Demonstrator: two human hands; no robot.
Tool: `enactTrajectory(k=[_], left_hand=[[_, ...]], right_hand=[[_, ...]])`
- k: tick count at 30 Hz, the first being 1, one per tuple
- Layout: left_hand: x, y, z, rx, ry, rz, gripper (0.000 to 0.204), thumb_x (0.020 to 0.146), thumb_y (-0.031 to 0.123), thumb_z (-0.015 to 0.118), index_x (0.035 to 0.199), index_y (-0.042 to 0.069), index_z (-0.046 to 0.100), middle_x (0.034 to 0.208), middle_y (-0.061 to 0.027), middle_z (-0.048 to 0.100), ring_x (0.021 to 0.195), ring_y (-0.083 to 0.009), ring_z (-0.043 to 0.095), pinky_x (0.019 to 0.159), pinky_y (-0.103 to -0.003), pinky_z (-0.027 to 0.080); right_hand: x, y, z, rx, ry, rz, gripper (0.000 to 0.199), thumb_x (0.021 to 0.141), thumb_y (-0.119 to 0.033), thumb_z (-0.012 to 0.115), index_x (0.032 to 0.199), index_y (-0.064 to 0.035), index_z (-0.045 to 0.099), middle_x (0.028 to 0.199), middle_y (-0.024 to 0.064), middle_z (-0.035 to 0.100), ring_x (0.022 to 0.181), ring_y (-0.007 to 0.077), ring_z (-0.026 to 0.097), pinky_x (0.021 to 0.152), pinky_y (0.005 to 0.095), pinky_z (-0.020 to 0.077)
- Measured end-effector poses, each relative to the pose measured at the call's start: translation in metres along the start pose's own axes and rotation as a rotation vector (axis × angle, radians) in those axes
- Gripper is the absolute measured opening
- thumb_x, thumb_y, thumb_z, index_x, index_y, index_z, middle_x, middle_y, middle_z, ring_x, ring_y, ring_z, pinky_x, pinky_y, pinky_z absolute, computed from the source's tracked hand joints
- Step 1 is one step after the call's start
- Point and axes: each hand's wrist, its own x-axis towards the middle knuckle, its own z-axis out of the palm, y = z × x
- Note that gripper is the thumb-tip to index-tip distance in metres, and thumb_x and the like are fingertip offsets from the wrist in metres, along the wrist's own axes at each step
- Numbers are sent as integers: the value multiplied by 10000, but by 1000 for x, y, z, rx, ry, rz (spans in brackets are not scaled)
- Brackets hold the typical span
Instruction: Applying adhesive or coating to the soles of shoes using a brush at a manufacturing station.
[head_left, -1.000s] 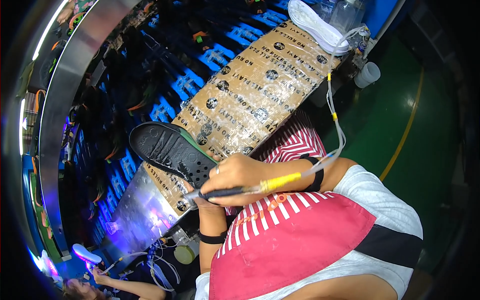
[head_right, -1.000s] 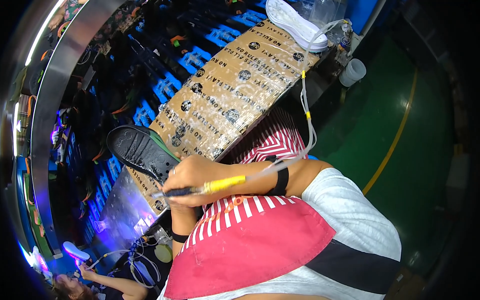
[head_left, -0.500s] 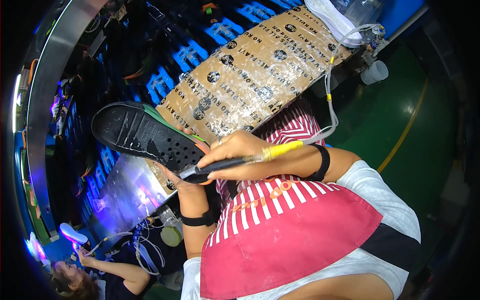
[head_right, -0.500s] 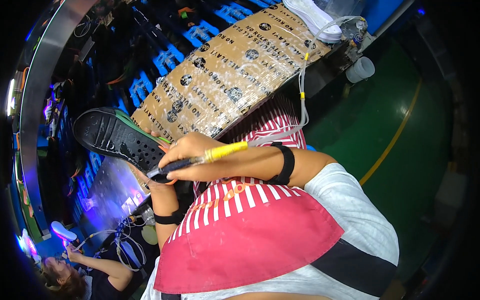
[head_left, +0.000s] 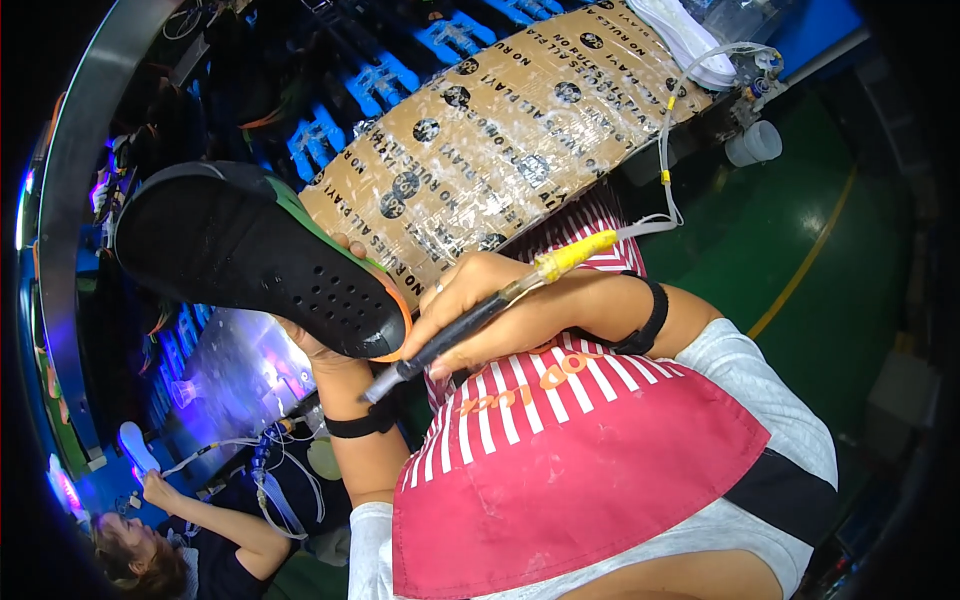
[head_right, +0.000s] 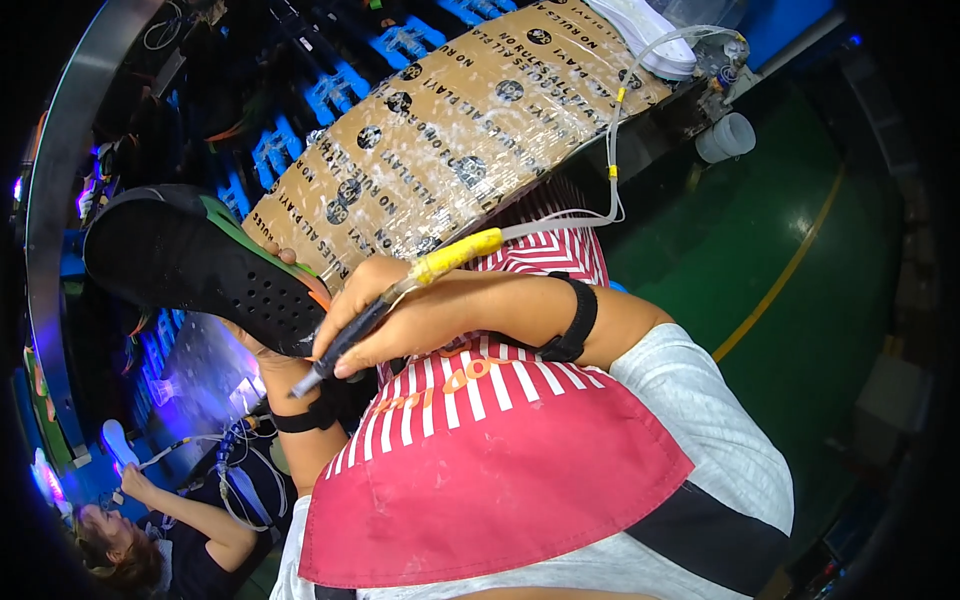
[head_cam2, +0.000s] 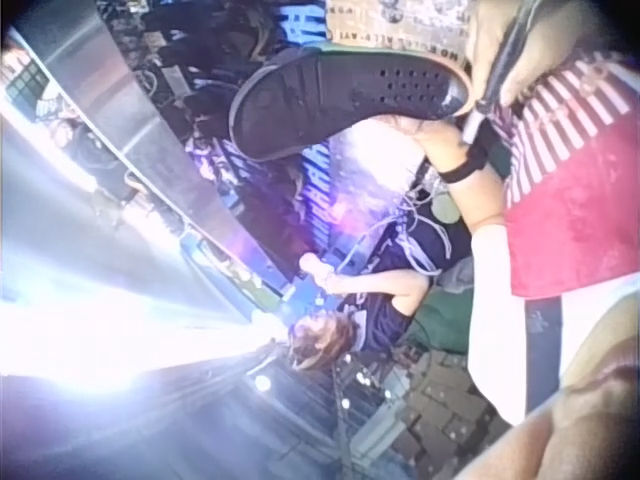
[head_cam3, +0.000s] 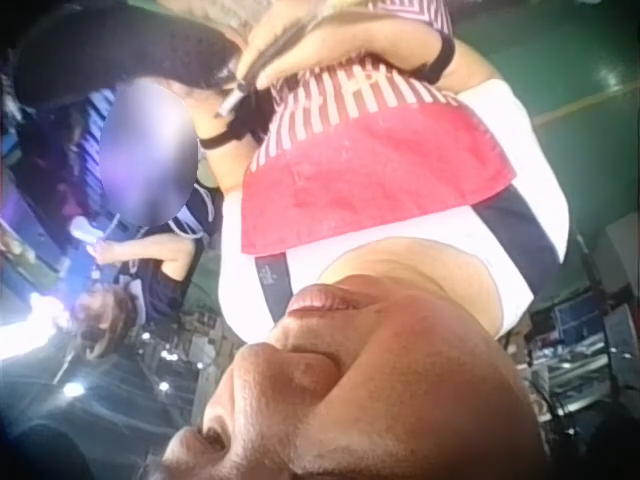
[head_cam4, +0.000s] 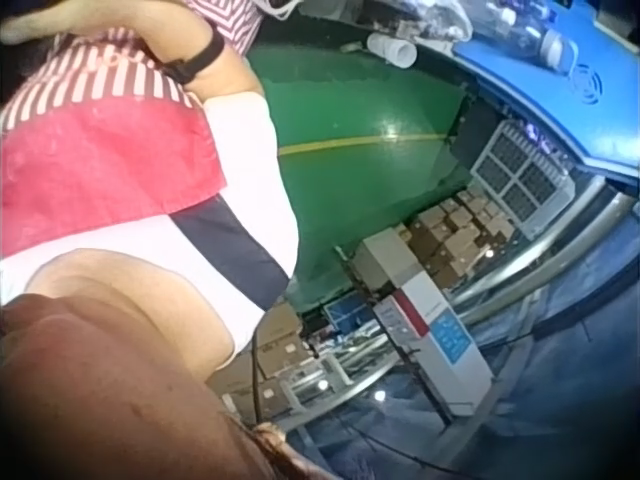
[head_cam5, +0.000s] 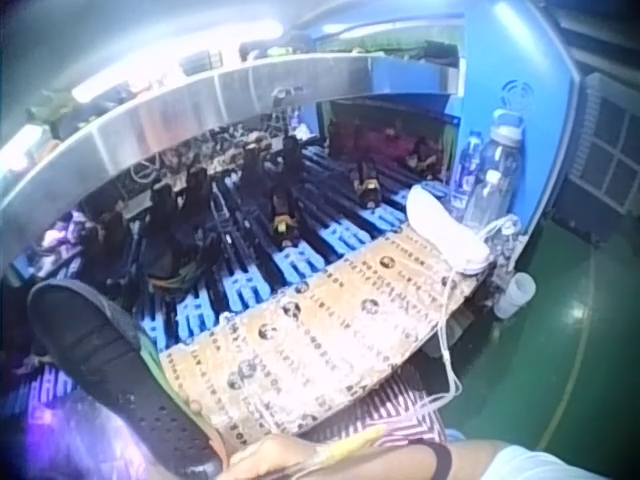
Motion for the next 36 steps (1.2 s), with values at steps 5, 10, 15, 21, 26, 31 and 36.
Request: enactTrajectory(k=[5, 10, 15, 21, 26, 31, 36], left_hand=[[2, 12, -10, 122, -203, -165, 763, 756, 558, 582, 1264, 25, 382, 1151, -210, 498, 1035, -310, 480, 855, -418, 462], [-3, 29, -35, 170, -71, -253, 817, 735, 547, 606, 1274, -16, 364, 1154, -222, 502, 1054, -349, 484, 836, -448, 475], [5, 33, -15, 173, -36, -269, 547, 806, 230, 627, 1239, -38, 428, 1181, -182, 531, 1051, -295, 554, 913, -407, 453], [15, 35, 0, 455, -97, -414, 538, 849, 251, 580, 1242, -73, 408, 1179, -156, 535, 1030, -233, 563, 892, -329, 450], [25, 32, 21, 584, -147, -638, 465, 897, 260, 511, 1214, -75, 449, 1141, -134, 559, 996, -177, 566, 864, -270, 443], [29, 35, 24, 683, -186, -727, 409, 914, 237, 487, 1195, -61, 481, 1092, -108, 585, 955, -148, 569, 836, -260, 446], [37, 28, 35, 799, -242, -820, 392, 927, 253, 469, 1183, -42, 504, 1063, -95, 595, 933, -130, 565, 823, -247, 448]], right_hand=[[0, 12, 0, -256, 89, -129, 232, 737, -64, 684, 966, -37, 656, 730, 96, 624, 616, 179, 606, 543, 263, 452], [-2, 13, -4, -127, -98, -192, 233, 731, -83, 692, 962, -63, 662, 730, 97, 619, 615, 224, 598, 544, 294, 451], [0, 21, -1, -443, 41, -311, 208, 728, -109, 691, 929, -72, 654, 684, 85, 588, 601, 234, 584, 534, 314, 452], [-3, 13, -8, -340, -103, -350, 224, 729, -123, 689, 945, -85, 645, 681, 83, 577, 585, 253, 570, 518, 331, 444], [-2, 20, -4, -579, 2, -331, 250, 727, -116, 689, 971, -87, 637, 678, 87, 582, 595, 263, 574, 530, 335, 446], [-3, 12, -10, -578, -156, -334, 209, 719, -118, 681, 920, -83, 636, 656, 80, 564, 609, 255, 578, 538, 341, 447], [-1, 24, 0, -663, -23, -321, 182, 709, -99, 675, 887, -82, 642, 651, 83, 553, 614, 255, 573, 550, 339, 450]])
